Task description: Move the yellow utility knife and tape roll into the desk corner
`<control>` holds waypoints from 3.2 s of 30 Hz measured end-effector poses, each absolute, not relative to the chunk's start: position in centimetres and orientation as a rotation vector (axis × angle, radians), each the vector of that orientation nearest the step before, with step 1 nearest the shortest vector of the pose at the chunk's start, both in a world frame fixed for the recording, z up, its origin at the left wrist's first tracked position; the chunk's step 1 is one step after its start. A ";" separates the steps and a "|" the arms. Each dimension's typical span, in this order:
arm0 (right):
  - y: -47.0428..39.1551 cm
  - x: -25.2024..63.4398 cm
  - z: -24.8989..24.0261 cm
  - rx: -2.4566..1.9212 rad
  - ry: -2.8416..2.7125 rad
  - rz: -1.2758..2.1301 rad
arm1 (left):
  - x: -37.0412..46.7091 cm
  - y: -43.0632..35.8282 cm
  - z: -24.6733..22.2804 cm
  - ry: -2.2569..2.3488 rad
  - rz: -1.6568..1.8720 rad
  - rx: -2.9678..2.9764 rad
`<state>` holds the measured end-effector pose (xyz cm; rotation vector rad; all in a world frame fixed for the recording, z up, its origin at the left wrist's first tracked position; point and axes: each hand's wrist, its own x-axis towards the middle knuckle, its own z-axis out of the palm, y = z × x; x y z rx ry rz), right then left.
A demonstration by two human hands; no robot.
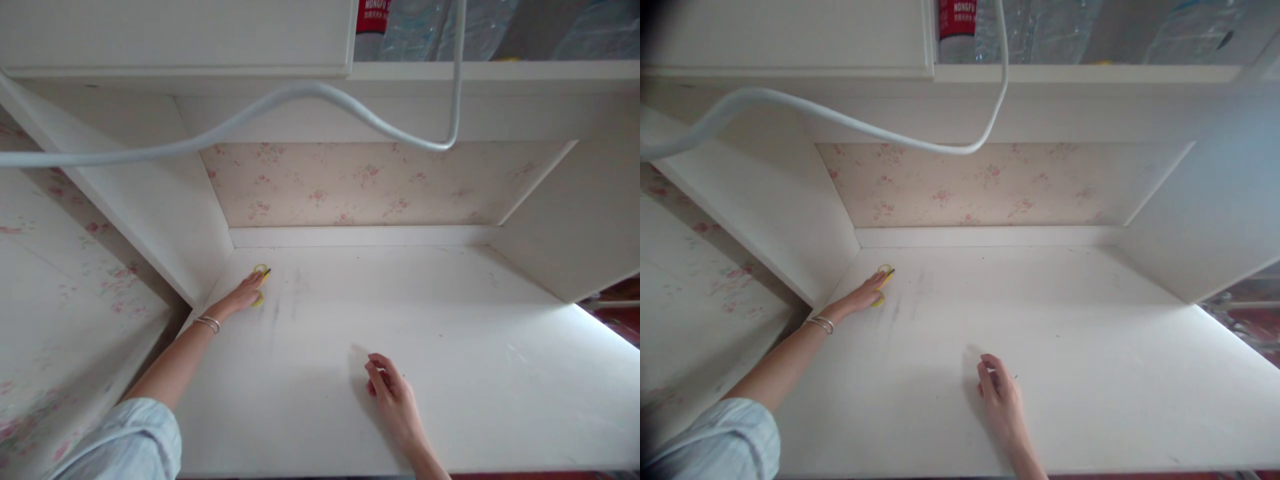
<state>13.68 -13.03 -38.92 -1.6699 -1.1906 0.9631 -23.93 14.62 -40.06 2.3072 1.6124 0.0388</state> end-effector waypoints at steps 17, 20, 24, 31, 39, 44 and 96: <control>-13.0 13.5 -39.0 -1.668 -1.196 0.931 | -22.8 15.6 -37.4 1.702 0.336 2.335; -12.9 13.5 -39.1 -1.674 -1.246 0.908 | -19.9 12.3 -36.7 1.653 0.496 2.373; -12.0 13.0 -38.1 -1.672 -1.633 0.724 | -13.7 5.2 -35.9 1.496 0.603 2.398; -9.4 10.7 -37.9 -1.447 -2.244 0.200 | -3.6 -5.6 -34.6 1.023 0.754 2.195; -9.4 10.6 -40.6 -1.584 -2.414 0.100 | -1.4 -6.8 -35.7 1.026 0.734 2.308; -9.3 10.6 -40.4 -1.562 -2.397 0.133 | -1.5 -7.1 -35.8 1.041 0.769 2.343; -9.5 10.8 -39.8 -1.538 -2.385 0.195 | -1.6 -7.3 -35.7 1.042 0.779 2.348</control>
